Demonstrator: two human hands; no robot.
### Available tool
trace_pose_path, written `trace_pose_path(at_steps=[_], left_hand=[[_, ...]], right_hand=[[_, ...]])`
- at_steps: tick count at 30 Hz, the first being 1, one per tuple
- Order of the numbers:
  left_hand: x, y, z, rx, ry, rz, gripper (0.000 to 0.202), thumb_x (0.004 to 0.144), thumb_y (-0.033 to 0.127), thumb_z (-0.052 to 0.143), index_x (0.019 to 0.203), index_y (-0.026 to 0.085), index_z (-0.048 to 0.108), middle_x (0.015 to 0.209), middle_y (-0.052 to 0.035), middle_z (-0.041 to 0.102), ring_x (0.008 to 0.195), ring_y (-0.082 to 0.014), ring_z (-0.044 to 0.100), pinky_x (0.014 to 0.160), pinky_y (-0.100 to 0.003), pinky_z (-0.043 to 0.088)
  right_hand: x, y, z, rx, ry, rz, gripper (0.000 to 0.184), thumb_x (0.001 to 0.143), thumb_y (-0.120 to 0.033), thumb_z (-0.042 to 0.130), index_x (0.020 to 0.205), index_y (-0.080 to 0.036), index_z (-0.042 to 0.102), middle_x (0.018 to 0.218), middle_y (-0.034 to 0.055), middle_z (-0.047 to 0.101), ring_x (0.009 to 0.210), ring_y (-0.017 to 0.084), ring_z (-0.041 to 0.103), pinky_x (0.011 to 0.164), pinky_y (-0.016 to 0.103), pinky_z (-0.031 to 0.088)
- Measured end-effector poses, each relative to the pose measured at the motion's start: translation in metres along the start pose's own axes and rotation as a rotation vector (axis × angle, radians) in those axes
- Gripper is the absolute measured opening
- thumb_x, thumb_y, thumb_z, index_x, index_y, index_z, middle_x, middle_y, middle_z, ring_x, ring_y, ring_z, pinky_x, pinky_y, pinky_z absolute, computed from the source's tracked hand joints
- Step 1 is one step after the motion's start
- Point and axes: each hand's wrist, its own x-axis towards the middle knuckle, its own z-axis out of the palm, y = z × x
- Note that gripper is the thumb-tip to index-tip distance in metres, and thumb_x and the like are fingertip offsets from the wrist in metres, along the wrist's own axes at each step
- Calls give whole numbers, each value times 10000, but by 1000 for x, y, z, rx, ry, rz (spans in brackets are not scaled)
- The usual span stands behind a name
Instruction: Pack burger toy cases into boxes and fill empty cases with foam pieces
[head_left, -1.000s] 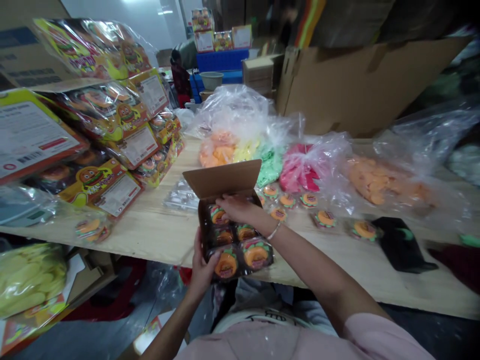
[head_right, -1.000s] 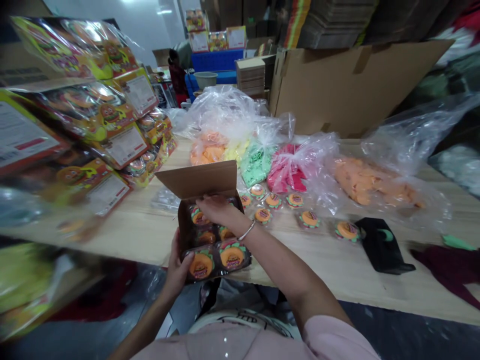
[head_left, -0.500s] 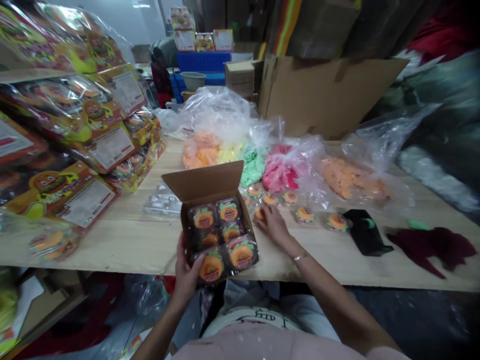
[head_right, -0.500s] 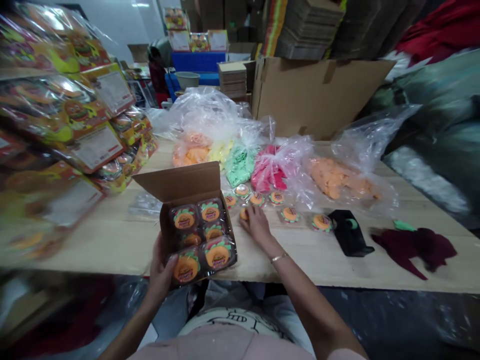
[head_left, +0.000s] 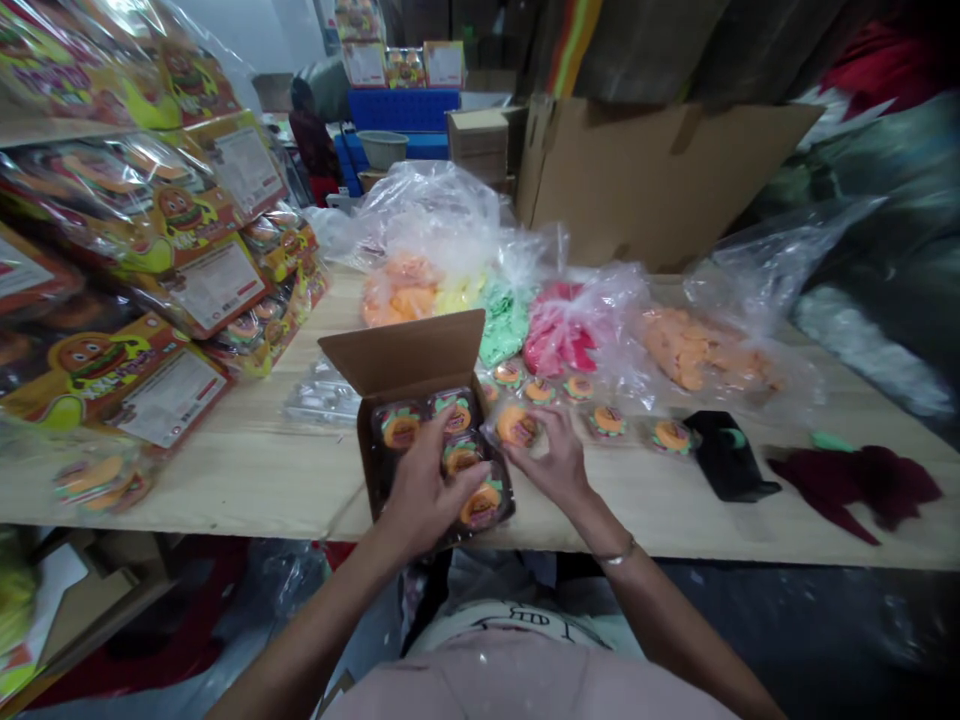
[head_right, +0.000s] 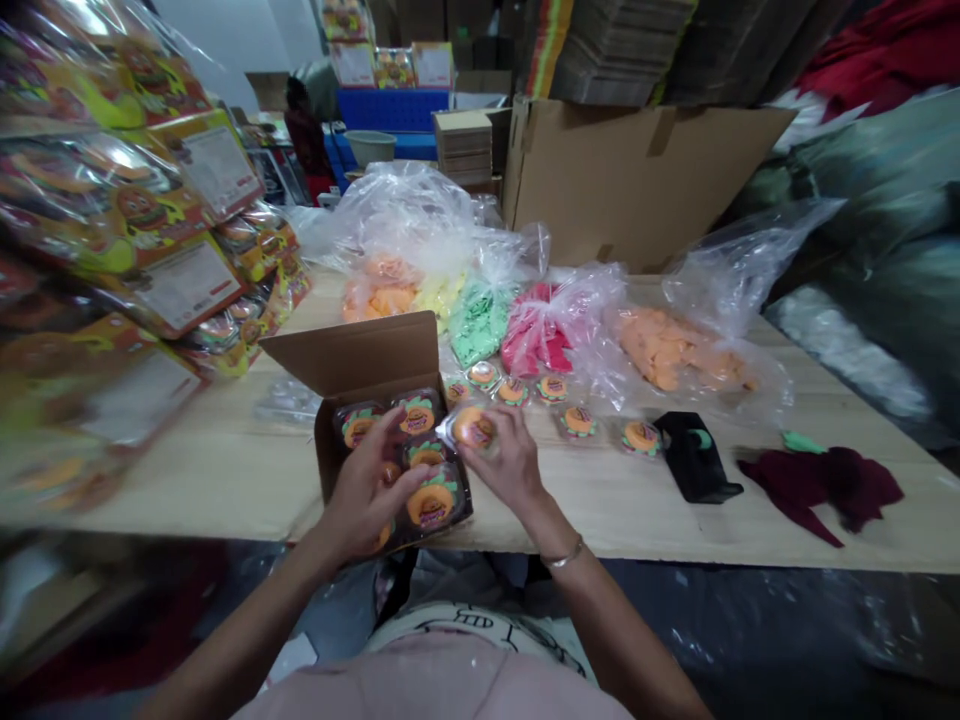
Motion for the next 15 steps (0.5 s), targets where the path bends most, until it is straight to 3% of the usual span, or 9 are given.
trace_pose_path(at_steps=[2, 4, 7, 10, 12, 15], left_hand=[[21, 6, 16, -174, -129, -39, 723, 713, 329, 756, 1367, 225, 467, 1351, -117, 551, 1184, -295, 563, 978, -420, 482], [39, 6, 24, -367, -164, -104, 646, 672, 296, 772, 1264, 209, 528, 1250, -100, 608, 1100, -264, 608, 924, -382, 512], [52, -3, 13, -568, 36, -224, 527, 607, 256, 784, 1065, 213, 527, 989, -17, 654, 851, -189, 656, 762, -320, 551], [43, -19, -22, -609, 268, -293, 489, 580, 256, 789, 946, 232, 465, 807, 59, 595, 684, -136, 619, 653, -276, 536], [28, -31, -45, -490, 261, -285, 458, 588, 277, 803, 897, 219, 470, 790, 55, 593, 684, -130, 606, 651, -255, 516], [3, -45, -64, -165, 112, -208, 373, 654, 345, 787, 820, 196, 488, 783, 20, 608, 718, -143, 589, 643, -235, 472]], right_hand=[[12, -29, -1, 68, -34, -163, 444, 782, -364, 709, 1164, -238, 520, 1155, 110, 577, 1127, 269, 561, 959, 458, 492], [26, -35, -1, 150, -117, -257, 487, 792, -376, 705, 1215, -241, 505, 1211, 111, 566, 1168, 265, 543, 983, 447, 478], [45, 2, 3, 152, -172, -138, 432, 883, -412, 577, 1256, -210, 493, 1270, 124, 551, 1202, 254, 516, 998, 438, 456], [50, 61, 9, -78, -214, 103, 330, 938, -339, 432, 1199, -169, 541, 1238, 140, 567, 1180, 257, 506, 1016, 456, 414], [44, 89, 13, -200, -287, 145, 306, 905, -320, 478, 1145, -156, 575, 1212, 150, 572, 1156, 280, 500, 1007, 463, 403], [34, 101, 16, -389, -351, 164, 293, 873, -352, 538, 1079, -153, 601, 1143, 166, 580, 1068, 307, 517, 939, 450, 419]])
